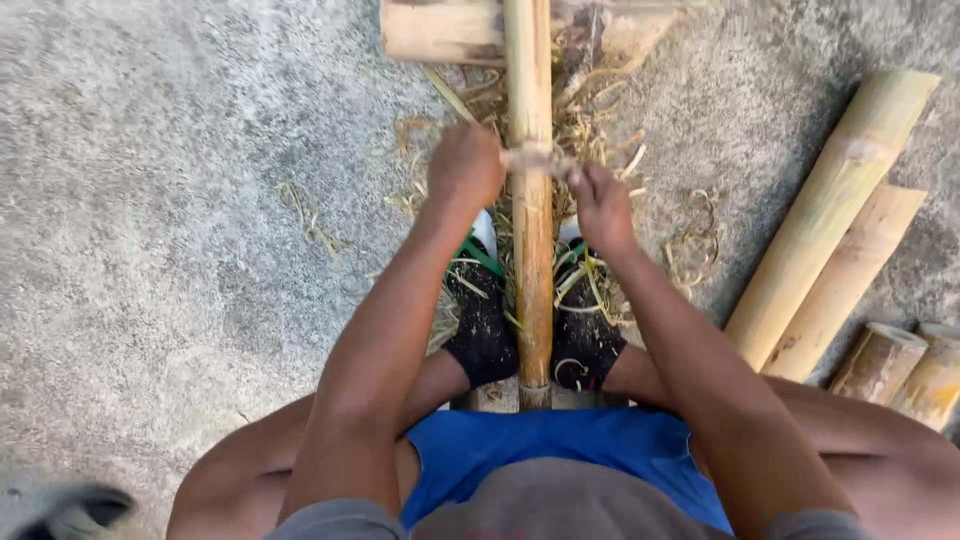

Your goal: Scraping and shaping bamboo poles using a sickle or hook knife.

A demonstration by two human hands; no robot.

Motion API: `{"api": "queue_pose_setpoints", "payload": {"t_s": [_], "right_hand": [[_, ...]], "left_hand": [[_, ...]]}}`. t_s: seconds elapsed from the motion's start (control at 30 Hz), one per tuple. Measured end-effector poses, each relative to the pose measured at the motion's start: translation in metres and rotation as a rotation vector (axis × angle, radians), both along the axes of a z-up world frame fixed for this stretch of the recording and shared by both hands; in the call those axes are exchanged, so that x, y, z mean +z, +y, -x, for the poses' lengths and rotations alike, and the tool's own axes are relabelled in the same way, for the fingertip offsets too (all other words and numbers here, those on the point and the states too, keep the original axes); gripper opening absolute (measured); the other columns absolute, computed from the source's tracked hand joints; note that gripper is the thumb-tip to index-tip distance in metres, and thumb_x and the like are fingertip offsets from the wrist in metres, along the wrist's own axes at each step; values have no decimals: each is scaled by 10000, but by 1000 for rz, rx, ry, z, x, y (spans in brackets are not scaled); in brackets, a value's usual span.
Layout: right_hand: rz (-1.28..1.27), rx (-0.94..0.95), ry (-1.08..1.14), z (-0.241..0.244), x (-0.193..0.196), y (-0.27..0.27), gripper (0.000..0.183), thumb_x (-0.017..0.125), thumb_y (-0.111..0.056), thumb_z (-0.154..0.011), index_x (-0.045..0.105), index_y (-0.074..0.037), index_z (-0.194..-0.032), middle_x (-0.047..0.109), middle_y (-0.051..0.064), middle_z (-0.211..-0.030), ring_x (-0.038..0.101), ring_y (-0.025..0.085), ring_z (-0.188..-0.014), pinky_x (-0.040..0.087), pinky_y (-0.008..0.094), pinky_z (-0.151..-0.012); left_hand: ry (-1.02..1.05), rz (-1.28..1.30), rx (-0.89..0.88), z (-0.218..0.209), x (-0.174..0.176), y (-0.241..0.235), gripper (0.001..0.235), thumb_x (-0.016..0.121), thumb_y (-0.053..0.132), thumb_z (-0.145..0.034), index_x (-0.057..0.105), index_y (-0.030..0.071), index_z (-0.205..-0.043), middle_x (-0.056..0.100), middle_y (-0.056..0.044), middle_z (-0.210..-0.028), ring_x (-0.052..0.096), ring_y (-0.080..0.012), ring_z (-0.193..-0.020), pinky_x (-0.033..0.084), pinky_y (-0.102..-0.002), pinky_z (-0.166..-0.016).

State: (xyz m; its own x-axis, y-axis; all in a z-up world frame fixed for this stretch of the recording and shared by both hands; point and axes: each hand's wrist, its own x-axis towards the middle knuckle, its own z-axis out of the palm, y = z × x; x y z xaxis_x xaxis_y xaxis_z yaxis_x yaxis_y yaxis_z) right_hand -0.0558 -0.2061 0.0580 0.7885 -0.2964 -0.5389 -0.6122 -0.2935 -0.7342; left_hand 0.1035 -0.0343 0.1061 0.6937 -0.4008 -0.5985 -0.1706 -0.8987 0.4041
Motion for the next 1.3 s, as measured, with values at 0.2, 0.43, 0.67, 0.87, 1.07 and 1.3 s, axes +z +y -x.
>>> {"api": "queue_pose_setpoints", "payload": {"t_s": [0.2, 0.43, 0.67, 0.87, 1.07, 1.3], "right_hand": [[-1, -71, 45, -22, 7, 3, 335, 471, -323, -1099, 555, -69, -896, 518, 53, -763, 457, 161, -631, 436, 369, -552], [-72, -60, 117, -12, -8, -5, 314, 411, -352, -1084, 602, -102, -1089, 607, 52, -790, 581, 174, -638, 550, 382, -604], [73, 78, 22, 33, 10, -1, 282, 568, -278, -1061, 610, -6, -996, 575, 102, -722, 523, 207, -645, 451, 398, -583], [78, 84, -149, -10, 39, -6, 212, 587, -253, -1064, 583, -43, -1032, 570, 62, -727, 485, 160, -594, 397, 386, -525], [350, 121, -140, -29, 33, -40, 271, 649, -270, -1080, 626, -31, -953, 578, 84, -768, 481, 173, -605, 393, 391, -529], [353, 85, -159, -31, 30, -74, 281, 678, -269, -1086, 636, -35, -936, 582, 49, -705, 470, 129, -585, 380, 348, -517]], "left_hand": [[-86, 117, 53, -13, -17, -11, 128, 687, 57, -903, 752, 32, -796, 717, -143, -746, 714, -264, -650, 577, -435, -595], [-139, 246, 149, -6, -10, -4, 174, 655, 0, -865, 682, 3, -1037, 719, -141, -880, 704, -270, -686, 571, -447, -636], [-58, 153, 29, 52, -36, 27, 159, 655, 109, -958, 766, 97, -845, 674, -121, -904, 626, -256, -816, 550, -471, -746], [-654, 338, 68, 32, -11, 16, 111, 724, 229, -900, 773, 133, -874, 671, -31, -855, 549, -250, -831, 431, -394, -735], [-606, 513, 123, 6, -29, -3, 74, 765, 212, -859, 763, 139, -873, 688, -25, -866, 567, -219, -822, 446, -397, -741], [-229, 472, 82, -16, -45, -25, 113, 767, 206, -907, 763, 130, -825, 708, -33, -820, 642, -185, -783, 532, -412, -726]]}}
